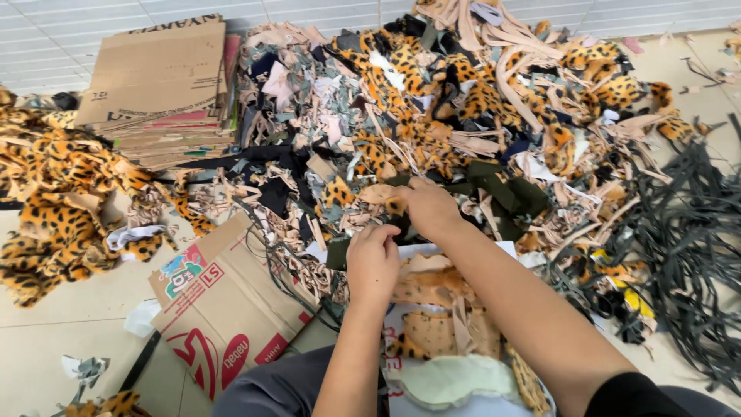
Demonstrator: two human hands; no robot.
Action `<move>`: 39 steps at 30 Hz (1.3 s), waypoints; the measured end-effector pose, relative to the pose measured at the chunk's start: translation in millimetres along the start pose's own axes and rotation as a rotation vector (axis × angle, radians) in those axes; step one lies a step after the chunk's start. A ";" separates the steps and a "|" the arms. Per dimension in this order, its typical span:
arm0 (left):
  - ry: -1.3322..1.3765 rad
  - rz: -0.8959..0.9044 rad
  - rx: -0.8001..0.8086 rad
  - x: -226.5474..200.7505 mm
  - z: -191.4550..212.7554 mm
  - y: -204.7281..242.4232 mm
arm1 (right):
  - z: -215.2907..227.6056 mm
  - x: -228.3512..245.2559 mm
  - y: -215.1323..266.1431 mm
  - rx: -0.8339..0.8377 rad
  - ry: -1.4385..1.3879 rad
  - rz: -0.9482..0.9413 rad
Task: The person sorts through a pile of leopard-print and dark fabric scraps on the floor, picking up pieces and placing them into a cardboard box.
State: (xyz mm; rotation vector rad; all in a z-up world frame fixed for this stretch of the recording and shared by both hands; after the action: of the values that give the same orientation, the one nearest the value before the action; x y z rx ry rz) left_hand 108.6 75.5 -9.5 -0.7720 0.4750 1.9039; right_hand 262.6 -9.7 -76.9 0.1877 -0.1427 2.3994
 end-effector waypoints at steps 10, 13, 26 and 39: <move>0.273 0.252 -0.072 -0.8 67.9 6.7 | 137.5 48.1 24.0 -0.401 -0.519 0.128; 0.344 0.283 -0.070 -30.2 78.0 14.6 | 221.0 53.6 69.5 -0.532 -0.763 -0.016; 0.551 -0.266 -0.255 -170.0 77.5 63.0 | 315.9 23.7 188.4 -0.780 -1.409 0.051; 0.911 -0.072 0.593 -208.2 -2.3 113.5 | 319.7 -36.2 227.9 -0.749 -0.930 -0.233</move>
State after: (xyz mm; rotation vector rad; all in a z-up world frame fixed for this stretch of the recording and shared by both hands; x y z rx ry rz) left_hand 71.6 -110.9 132.4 -1.1840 1.4608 1.1388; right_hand 166.6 -251.2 219.5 0.8767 -1.3191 1.7044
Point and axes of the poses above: each hand's wrist, its own y-axis away from the middle knuckle, its own z-axis out of the back of the hand, x = y × z, the point moved 10 cm from there along -y, towards the middle knuckle, and after that the axes turned 9 degrees about z, right-handed, at the moved point
